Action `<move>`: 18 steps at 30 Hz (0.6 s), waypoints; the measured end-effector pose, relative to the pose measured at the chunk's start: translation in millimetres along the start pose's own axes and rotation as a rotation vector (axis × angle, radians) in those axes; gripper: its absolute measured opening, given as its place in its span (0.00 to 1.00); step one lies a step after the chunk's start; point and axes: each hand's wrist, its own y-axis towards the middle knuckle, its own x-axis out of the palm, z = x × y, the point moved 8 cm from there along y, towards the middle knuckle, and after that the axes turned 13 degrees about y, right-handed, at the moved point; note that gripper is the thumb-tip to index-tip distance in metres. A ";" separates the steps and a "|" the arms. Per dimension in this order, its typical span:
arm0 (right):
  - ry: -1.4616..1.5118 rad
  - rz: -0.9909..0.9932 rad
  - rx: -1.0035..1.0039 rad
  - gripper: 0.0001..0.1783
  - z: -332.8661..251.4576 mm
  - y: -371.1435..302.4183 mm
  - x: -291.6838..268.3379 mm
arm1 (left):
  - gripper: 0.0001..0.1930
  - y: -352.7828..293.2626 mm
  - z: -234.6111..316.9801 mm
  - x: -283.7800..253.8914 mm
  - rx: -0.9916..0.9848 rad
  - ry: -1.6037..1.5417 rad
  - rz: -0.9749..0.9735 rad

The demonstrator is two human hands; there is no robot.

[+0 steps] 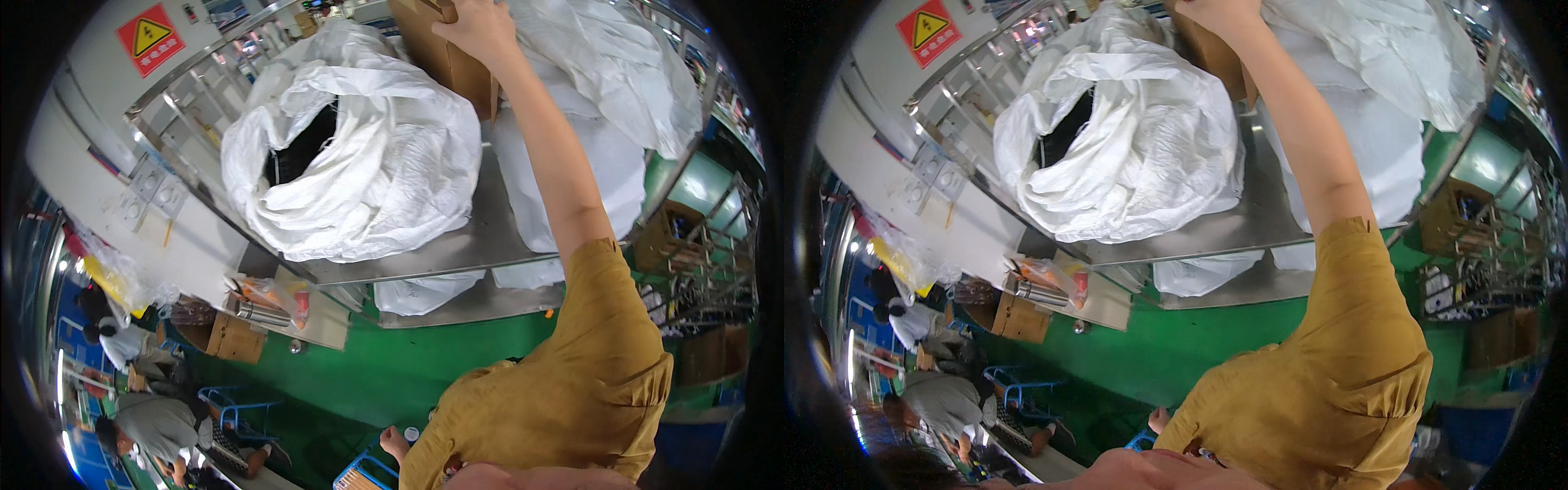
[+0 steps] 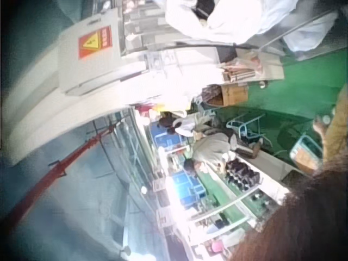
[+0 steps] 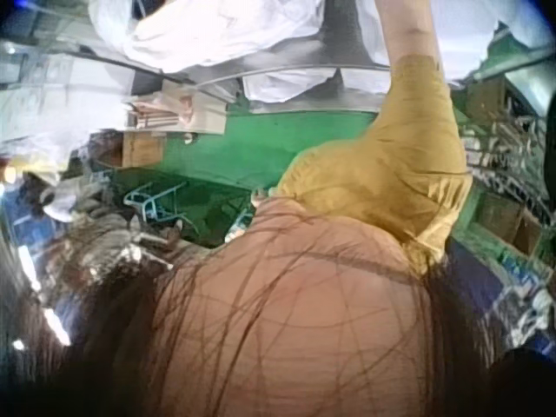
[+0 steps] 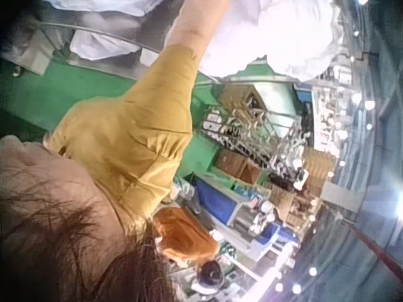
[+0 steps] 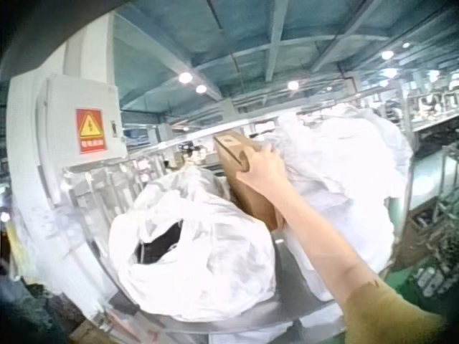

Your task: The person attaches small circular blue-and-white components to the tongue area of black and blue shoes on a moving conveyor belt. The person handles each shoe one at a time, places the component, and moves the shoe forward along the line.

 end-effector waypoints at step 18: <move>-0.243 -0.106 0.049 0.31 -56.3 -164.2 -77.8 | 0.10 99.9 146.2 3.1 0.576 -0.022 -0.285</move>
